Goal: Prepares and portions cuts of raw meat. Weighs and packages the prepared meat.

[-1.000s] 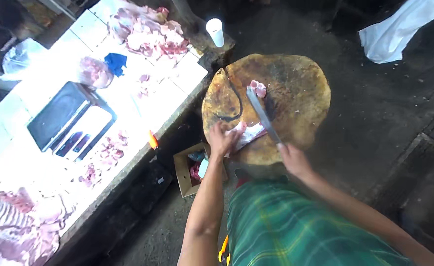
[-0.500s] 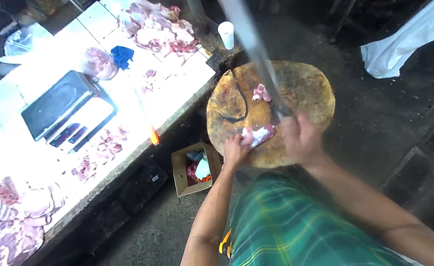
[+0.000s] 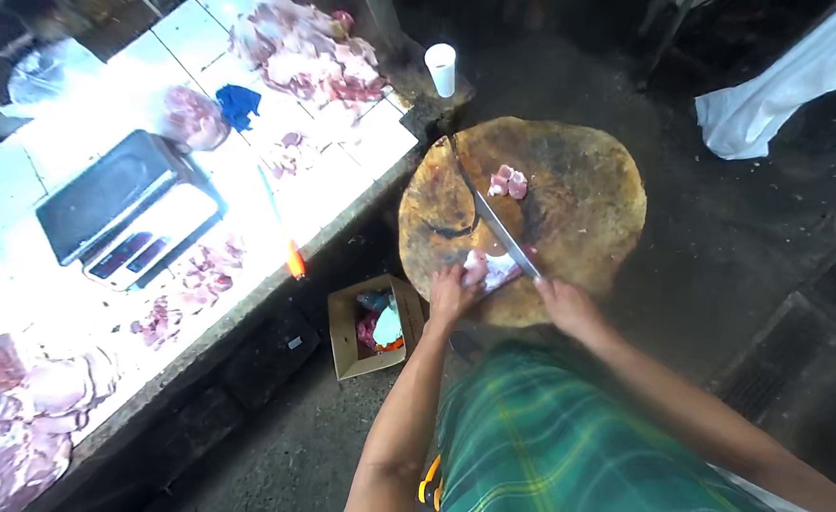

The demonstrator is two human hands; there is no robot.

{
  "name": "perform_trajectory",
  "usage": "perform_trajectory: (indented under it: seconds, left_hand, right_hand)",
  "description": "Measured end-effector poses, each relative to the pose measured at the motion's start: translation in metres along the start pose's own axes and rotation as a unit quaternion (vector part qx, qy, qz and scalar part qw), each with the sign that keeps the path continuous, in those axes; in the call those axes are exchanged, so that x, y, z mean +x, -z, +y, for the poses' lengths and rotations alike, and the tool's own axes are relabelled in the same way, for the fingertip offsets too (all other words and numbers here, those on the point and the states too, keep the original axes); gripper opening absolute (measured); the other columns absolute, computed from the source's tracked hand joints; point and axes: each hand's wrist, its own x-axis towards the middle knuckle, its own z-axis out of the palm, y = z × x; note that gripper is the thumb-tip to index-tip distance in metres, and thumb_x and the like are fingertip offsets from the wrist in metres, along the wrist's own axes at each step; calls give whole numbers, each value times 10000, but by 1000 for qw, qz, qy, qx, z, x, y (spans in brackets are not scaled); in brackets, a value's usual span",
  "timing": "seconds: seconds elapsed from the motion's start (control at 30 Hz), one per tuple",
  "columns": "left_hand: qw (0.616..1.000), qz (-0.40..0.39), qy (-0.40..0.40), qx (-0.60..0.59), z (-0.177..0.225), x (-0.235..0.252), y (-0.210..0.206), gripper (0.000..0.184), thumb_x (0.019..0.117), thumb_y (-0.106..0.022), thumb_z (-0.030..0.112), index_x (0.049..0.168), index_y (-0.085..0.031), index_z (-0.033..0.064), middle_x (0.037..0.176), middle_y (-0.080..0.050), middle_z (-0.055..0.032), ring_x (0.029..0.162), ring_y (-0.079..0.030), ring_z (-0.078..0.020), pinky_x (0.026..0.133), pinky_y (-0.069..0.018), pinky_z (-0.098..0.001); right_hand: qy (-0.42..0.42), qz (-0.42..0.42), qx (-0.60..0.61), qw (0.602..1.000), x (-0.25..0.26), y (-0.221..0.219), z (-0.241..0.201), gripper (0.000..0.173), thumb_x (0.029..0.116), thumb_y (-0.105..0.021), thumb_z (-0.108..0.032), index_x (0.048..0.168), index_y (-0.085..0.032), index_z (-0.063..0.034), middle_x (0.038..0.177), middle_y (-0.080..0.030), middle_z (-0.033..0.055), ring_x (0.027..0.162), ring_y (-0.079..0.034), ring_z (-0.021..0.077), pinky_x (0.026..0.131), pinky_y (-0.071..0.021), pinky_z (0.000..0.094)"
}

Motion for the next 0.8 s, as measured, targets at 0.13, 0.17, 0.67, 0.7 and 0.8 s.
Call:
perform_trajectory:
  seconds: [0.13, 0.17, 0.67, 0.7, 0.8]
  left_hand:
    - [996, 76, 2, 44, 23, -9, 2, 463, 886, -778, 419, 1228, -701, 117, 1421, -567, -212, 1328, -502, -449, 1059, -423, -665]
    - [993, 100, -33, 57, 32, -8, -1, 421, 905, -752, 368, 1263, -699, 154, 1493, -515, -209, 1399, -439, -456, 1102, -380, -679]
    - [974, 119, -180, 61, 33, 5, -36, 191, 1020, -579, 197, 1030, -768, 173, 1184, -696, -27, 1208, -586, -282, 1025, -486, -496]
    - [975, 118, -179, 60, 32, 6, -36, 190, 1018, -579, 197, 1022, -768, 175, 1179, -698, -23, 1209, -587, -279, 1027, -486, -489]
    - [974, 121, -182, 55, 32, 8, -36, 188, 1018, -583, 202, 1014, -769, 178, 1177, -699, -12, 1199, -589, -268, 1033, -481, -482]
  right_hand:
    - [21, 39, -31, 999, 24, -10, 8, 720, 1057, -276, -654, 1102, -665, -49, 938, -706, 204, 939, -710, 393, 800, -555, 613]
    - [26, 46, -37, 998, 31, -10, 11, 722, 1053, -273, -664, 1110, -659, -57, 928, -705, 200, 927, -712, 393, 785, -558, 614]
    - [227, 249, 78, 938, -54, 77, -40, 581, 1090, -333, -559, 1001, -624, -65, 639, -561, 73, 525, -590, 238, 482, -509, 471]
    - [293, 290, 104, 905, -62, 85, -50, 532, 1101, -344, -508, 1033, -620, -58, 633, -559, 52, 497, -571, 196, 443, -498, 424]
    - [449, 345, 217, 795, -76, 104, -81, 543, 1105, -344, -482, 1199, -571, 1, 714, -598, 36, 520, -562, 91, 432, -504, 295]
